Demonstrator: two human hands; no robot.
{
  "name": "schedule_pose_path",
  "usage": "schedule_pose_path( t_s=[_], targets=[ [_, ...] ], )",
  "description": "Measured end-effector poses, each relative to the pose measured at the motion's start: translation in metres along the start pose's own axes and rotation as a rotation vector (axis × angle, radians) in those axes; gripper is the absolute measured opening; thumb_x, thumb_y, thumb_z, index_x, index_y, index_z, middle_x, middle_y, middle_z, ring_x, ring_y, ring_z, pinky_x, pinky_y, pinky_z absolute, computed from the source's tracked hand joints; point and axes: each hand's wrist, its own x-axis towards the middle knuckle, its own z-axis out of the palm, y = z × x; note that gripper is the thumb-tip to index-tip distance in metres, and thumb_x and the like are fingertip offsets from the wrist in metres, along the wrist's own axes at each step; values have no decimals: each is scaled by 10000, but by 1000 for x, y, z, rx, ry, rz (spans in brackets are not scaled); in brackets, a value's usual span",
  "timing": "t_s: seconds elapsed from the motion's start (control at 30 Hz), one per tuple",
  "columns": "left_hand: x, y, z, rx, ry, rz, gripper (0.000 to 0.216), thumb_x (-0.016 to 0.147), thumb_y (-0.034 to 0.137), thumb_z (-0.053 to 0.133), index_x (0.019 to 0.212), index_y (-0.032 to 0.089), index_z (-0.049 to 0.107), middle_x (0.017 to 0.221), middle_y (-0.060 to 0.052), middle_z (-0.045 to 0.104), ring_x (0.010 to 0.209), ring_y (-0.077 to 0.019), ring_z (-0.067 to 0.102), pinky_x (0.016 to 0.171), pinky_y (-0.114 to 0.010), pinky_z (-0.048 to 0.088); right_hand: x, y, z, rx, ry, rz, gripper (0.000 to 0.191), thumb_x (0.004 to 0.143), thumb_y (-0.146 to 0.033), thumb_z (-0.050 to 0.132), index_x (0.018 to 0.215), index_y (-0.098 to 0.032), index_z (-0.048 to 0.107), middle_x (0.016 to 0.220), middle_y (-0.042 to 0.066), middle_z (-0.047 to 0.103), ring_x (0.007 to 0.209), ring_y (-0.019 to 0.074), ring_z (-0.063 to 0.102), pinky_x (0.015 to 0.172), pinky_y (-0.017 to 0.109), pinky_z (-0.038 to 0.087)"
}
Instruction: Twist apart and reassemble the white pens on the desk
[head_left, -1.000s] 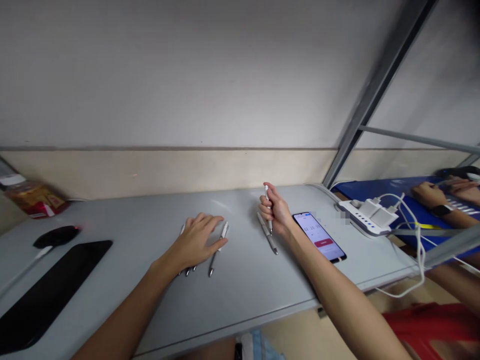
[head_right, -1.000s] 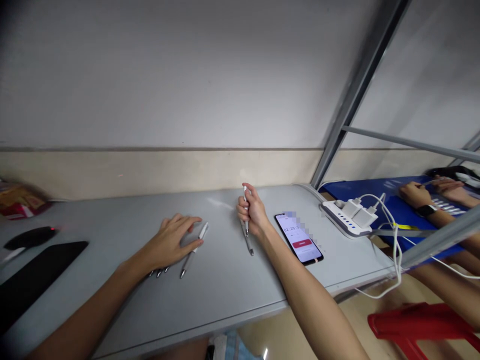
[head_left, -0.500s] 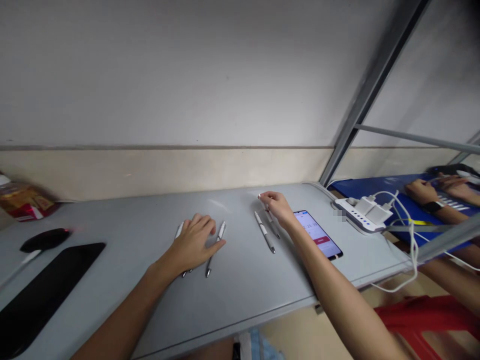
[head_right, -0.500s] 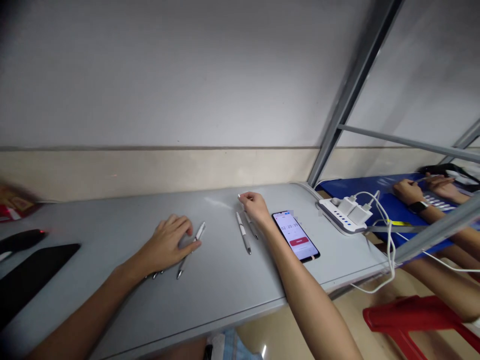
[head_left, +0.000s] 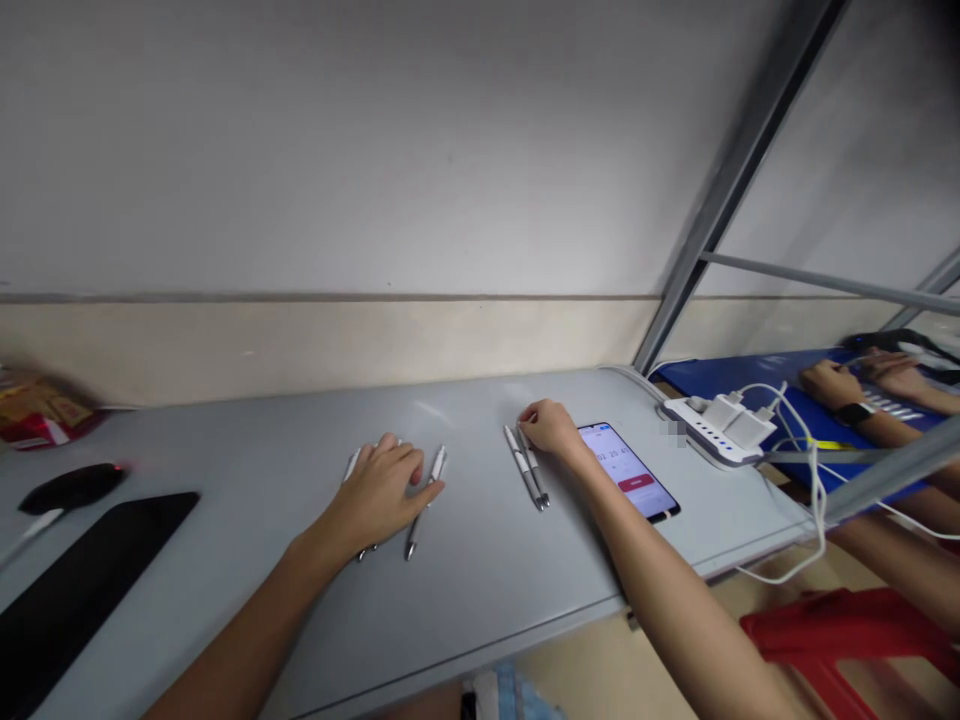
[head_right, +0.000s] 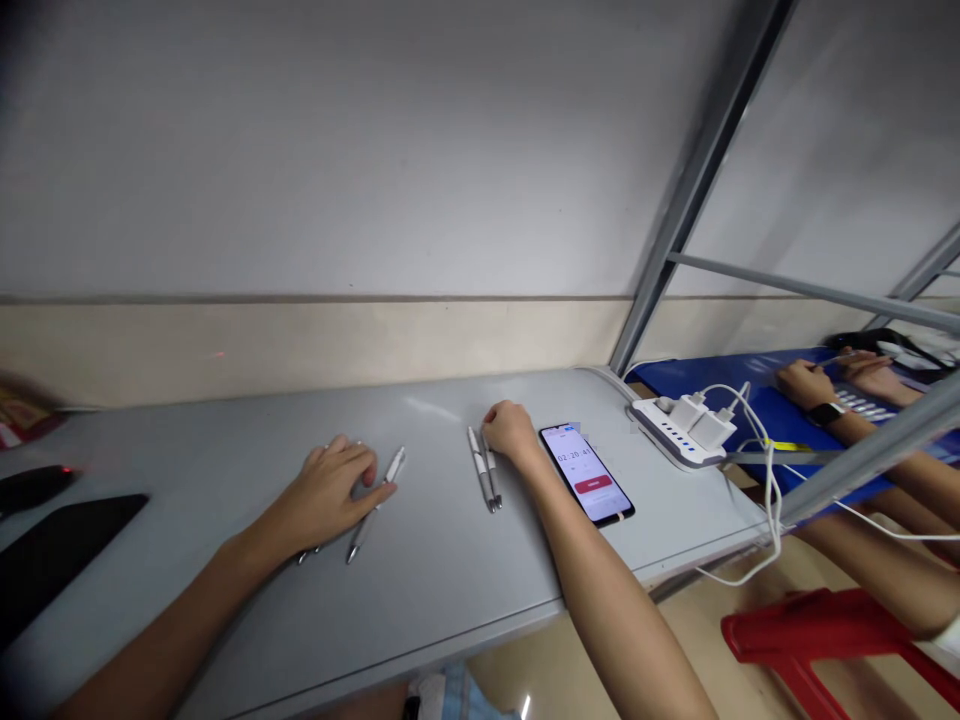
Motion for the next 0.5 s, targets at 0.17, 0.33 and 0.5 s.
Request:
schedule_pose_path(
  t_s=[0.17,0.33,0.5],
  targets=[
    [0,3,-1,1,-11,3,352,862,474,504,646,196,497,720,-20,568,847,-220,481,736,-336,304,-1,-1,-1,-58,-31,6,205,694,-130,567,774,-141,755,772,114,727,689,188,642,609,241,411],
    [0,4,0,17,-21,9,385,873,492,483,630,194,501,702,-16,577,819,-212,484,747,-345,298,-2,-1,-3,-61,-31,-2,220,722,-166,563,844,-147,745,799,108,727,708,182,647,626,239,420],
    [0,6,0,42,-45,22,428,886,503,453,595,193,500,648,-14,578,802,-211,485,720,-341,291,-4,-2,-4,-28,-90,13,181,698,-145,576,795,-143,729,647,81,696,548,154,616,553,228,421]
  ],
)
